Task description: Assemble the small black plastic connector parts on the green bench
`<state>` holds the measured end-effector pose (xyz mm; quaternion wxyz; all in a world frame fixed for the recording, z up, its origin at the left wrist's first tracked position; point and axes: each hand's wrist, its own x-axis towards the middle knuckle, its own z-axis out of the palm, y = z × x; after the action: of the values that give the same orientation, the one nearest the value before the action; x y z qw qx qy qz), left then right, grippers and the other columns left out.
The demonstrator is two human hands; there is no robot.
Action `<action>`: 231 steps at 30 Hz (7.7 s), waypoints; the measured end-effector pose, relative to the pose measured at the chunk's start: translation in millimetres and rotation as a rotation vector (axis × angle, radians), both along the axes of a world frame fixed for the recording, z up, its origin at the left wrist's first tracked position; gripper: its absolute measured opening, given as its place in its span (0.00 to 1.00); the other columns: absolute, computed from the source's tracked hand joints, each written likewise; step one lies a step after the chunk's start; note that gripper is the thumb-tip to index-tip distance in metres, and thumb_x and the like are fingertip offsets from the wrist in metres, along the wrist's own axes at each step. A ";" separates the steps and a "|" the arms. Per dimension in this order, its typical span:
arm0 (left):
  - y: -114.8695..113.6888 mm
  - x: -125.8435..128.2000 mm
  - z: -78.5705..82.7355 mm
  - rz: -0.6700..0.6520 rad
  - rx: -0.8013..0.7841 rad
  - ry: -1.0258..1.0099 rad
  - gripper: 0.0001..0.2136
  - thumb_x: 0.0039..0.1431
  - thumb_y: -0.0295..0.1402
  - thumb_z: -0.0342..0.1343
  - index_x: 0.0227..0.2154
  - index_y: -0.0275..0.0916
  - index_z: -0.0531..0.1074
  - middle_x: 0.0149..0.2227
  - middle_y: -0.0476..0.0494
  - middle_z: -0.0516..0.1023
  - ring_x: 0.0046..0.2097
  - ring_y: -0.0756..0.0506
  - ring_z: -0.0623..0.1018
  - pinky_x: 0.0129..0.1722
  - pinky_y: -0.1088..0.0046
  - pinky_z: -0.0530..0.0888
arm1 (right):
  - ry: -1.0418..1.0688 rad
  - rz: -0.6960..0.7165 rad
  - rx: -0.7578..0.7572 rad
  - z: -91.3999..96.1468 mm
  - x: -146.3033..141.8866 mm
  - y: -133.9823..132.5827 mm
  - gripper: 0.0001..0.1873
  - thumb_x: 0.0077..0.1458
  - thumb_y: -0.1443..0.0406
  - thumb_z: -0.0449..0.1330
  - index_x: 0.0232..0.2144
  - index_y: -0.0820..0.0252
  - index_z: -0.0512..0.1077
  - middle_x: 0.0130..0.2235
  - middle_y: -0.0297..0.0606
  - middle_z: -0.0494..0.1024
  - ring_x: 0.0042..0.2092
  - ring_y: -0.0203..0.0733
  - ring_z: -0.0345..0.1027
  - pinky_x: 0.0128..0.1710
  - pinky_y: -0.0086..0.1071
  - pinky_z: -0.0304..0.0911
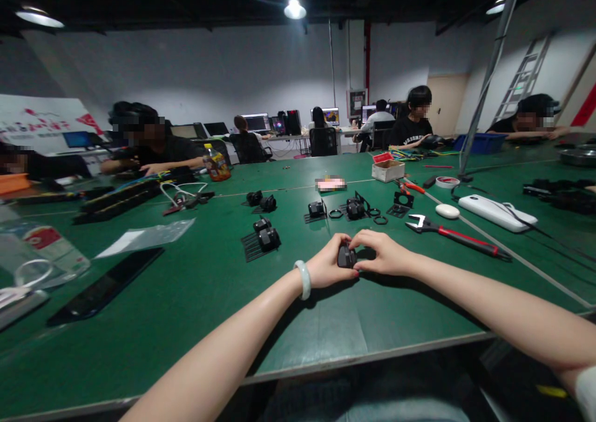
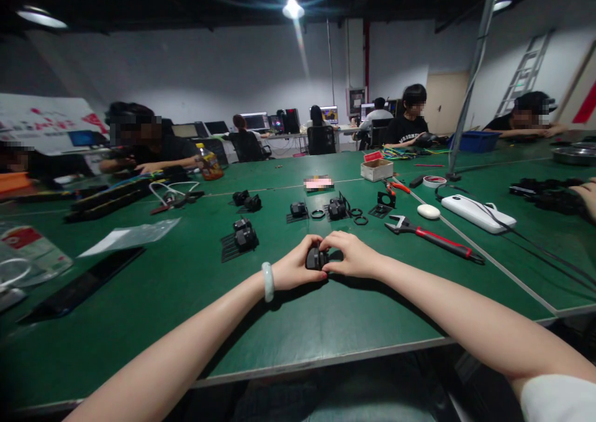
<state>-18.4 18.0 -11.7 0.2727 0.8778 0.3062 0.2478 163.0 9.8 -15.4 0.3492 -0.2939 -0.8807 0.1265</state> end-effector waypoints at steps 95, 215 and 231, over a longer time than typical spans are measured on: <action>0.2 -1.2 -4.7 0.018 -0.016 0.005 0.26 0.39 0.32 0.56 0.42 0.36 0.53 0.38 0.46 0.61 0.38 0.48 0.65 0.37 0.72 0.65 | -0.003 -0.045 -0.079 -3.9 0.3 2.4 0.16 0.39 0.63 0.60 0.34 0.62 0.67 0.34 0.38 0.70 0.36 0.38 0.63 0.36 0.31 0.58; -0.4 -1.2 -0.8 0.004 0.002 0.004 0.24 0.39 0.31 0.56 0.42 0.37 0.53 0.39 0.47 0.61 0.39 0.48 0.64 0.39 0.72 0.64 | 0.047 -0.055 -0.113 -3.5 -3.2 0.6 0.16 0.37 0.66 0.60 0.33 0.61 0.64 0.34 0.35 0.69 0.36 0.37 0.62 0.36 0.30 0.57; -2.3 -1.7 -0.4 0.004 -0.019 -0.019 0.25 0.39 0.31 0.56 0.41 0.37 0.54 0.39 0.47 0.61 0.39 0.48 0.65 0.39 0.71 0.64 | 0.032 -0.062 -0.165 -3.6 -2.8 -0.4 0.16 0.38 0.66 0.59 0.34 0.61 0.65 0.34 0.37 0.70 0.36 0.38 0.63 0.36 0.32 0.58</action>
<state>-20.1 15.7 -12.1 0.2833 0.8721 0.3078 0.2539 160.2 9.4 -18.9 0.3416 -0.3468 -0.8521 0.1923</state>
